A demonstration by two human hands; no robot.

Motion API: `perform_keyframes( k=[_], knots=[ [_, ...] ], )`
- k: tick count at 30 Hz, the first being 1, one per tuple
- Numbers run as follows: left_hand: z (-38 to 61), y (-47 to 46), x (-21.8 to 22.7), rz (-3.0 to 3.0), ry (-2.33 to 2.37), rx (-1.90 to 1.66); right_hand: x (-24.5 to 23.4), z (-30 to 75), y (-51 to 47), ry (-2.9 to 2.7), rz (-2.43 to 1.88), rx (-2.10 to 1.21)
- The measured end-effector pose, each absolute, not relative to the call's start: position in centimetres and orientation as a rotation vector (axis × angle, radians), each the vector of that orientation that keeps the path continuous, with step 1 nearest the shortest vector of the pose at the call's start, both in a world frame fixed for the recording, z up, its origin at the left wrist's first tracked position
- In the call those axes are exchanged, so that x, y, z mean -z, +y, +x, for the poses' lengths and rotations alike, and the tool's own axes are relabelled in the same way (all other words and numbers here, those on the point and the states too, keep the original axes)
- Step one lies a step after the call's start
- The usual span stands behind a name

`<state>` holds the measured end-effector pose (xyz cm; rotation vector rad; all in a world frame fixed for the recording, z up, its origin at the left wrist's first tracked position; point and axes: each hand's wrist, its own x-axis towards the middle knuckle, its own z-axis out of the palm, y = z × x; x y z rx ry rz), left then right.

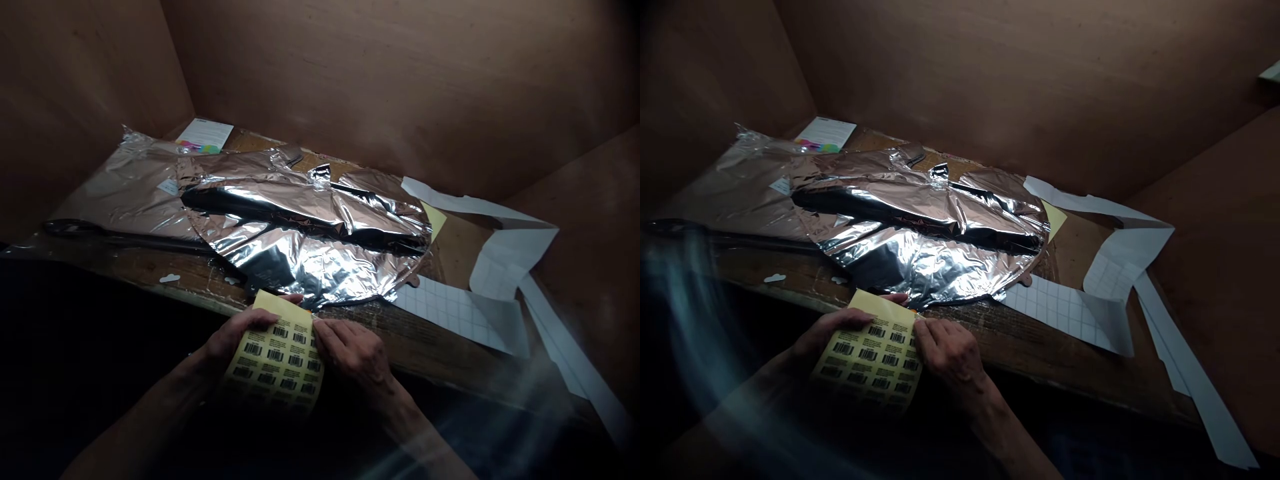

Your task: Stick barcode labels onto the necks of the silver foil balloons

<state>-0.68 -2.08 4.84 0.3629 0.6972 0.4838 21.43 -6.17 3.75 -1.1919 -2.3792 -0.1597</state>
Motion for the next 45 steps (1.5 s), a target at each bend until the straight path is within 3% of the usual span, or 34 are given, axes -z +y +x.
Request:
perform_keyframes(
  k=[6,11,15,18,22,27,30,36,40,45],
  knots=[
    [-0.5,-2.0,-5.0,0.433,0.735,-0.483,-4.4,22.1,-6.6,-2.176,-1.315,-0.31],
    [-0.9,-1.5,-4.8,0.87,0.884,-0.469,-5.0,22.9,-6.8,-1.804,-1.505,-0.628],
    [-1.0,-1.4,-4.9,1.315,0.885,-0.453,-5.3,23.2,-6.8,-1.735,-1.539,-0.415],
    [-0.3,-1.9,-5.1,1.419,0.81,-0.307,-5.4,22.4,-6.8,-1.947,-1.28,-0.051],
    [0.9,-2.6,-4.8,1.35,0.83,-0.376,-5.1,21.1,-6.9,-2.094,-0.998,0.34],
    [1.2,-2.8,-3.5,1.263,0.873,-0.425,-4.4,20.9,-7.2,-2.309,-0.893,0.345],
    [1.0,-2.8,-3.3,1.312,0.889,-0.398,-4.5,21.2,-7.3,-2.222,-1.002,0.077],
    [0.8,-2.8,-4.5,1.343,0.8,-0.323,-5.7,21.7,-6.7,-1.752,-1.399,-1.137],
    [0.8,-2.8,-5.1,1.46,0.782,-0.272,-5.8,21.6,-6.6,-1.62,-1.437,-1.355],
    [0.4,-2.7,-5.5,1.473,0.792,-0.265,-6.0,21.7,-6.1,-1.55,-1.476,-1.362]
  ],
)
